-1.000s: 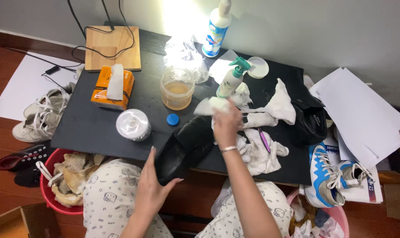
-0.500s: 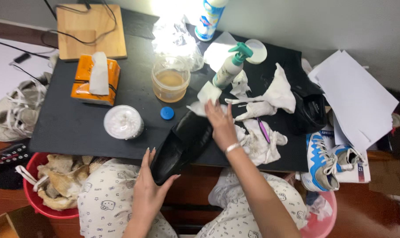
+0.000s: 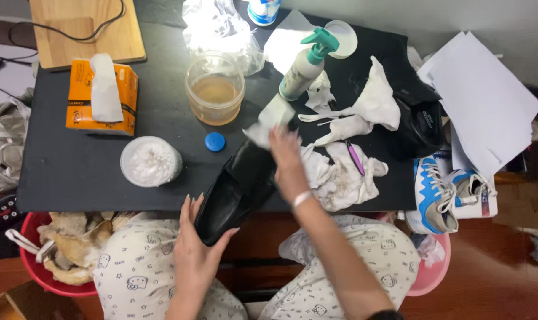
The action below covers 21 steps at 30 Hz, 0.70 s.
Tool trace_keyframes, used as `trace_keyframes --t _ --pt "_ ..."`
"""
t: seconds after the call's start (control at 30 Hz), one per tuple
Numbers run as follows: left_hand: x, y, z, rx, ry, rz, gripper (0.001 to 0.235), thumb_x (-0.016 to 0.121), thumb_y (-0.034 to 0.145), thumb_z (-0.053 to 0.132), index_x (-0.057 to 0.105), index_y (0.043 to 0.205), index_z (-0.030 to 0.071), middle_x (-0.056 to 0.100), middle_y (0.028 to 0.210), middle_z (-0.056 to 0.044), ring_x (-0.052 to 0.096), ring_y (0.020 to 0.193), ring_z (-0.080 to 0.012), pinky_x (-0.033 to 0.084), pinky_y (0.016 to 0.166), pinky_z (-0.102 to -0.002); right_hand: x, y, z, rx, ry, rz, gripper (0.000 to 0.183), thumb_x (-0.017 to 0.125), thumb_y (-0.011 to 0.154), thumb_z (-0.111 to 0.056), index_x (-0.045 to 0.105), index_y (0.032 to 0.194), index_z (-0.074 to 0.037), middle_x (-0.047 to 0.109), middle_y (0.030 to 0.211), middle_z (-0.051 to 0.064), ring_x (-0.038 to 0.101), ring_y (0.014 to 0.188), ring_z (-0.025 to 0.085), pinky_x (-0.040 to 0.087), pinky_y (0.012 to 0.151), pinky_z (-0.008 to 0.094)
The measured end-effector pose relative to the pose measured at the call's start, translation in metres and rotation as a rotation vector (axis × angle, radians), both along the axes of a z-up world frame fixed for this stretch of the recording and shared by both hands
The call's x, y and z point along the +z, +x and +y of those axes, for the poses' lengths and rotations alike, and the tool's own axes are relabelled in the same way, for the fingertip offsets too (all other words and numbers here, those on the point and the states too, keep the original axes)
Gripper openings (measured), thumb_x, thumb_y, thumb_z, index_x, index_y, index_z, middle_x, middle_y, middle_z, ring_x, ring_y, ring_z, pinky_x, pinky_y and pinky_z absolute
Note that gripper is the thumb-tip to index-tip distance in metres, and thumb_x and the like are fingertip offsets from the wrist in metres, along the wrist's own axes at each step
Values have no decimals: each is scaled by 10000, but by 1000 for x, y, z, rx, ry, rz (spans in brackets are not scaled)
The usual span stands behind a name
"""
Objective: The person cleans a black leather shoe using a white cloth, a toothbrush, and a liquid cleaner. They wipe the shoe, apply liquid with the toothbrush, scrub the surface, and then wipe it again with the cloth.
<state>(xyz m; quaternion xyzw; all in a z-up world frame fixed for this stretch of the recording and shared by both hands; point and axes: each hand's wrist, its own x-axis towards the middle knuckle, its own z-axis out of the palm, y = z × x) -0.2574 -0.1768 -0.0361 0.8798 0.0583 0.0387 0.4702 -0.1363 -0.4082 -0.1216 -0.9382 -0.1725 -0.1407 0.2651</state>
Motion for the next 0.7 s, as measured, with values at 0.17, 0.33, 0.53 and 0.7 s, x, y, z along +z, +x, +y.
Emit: trace_keyframes --t 0.17,0.33,0.53,0.7 --pt "1 2 0 -1 -13 10 1017 880 700 169 279 1477 -94 582 1404 -234 642 1190 -393 536 946 -429 -26 -103 37 -117 145 113 551 433 837 200 622 1340 80 586 1416 256 509 1420 411 222 1272 525" --pt "-3 -3 0 -29 33 -66 992 879 720 165 285 1468 -102 590 1405 -236 649 1182 -415 533 954 -444 -26 -21 15 -183 58 4 668 451 815 168 476 1473 58 372 1593 259 377 1461 459 245 1243 529" --pt "-7 0 -2 -8 95 -124 973 884 747 206 300 1469 -83 618 1378 -223 663 1155 -416 540 940 -440 -12 7 21 -209 325 72 578 413 903 161 525 1448 5 471 1562 197 456 1461 388 384 1219 437" --pt "-11 -7 -5 26 22 -97 1061 864 788 241 185 1540 -74 614 1412 -195 669 1156 -390 552 923 -420 -13 -125 60 -101 601 244 495 422 877 189 675 1282 58 605 1435 229 544 1413 352 368 1230 463"
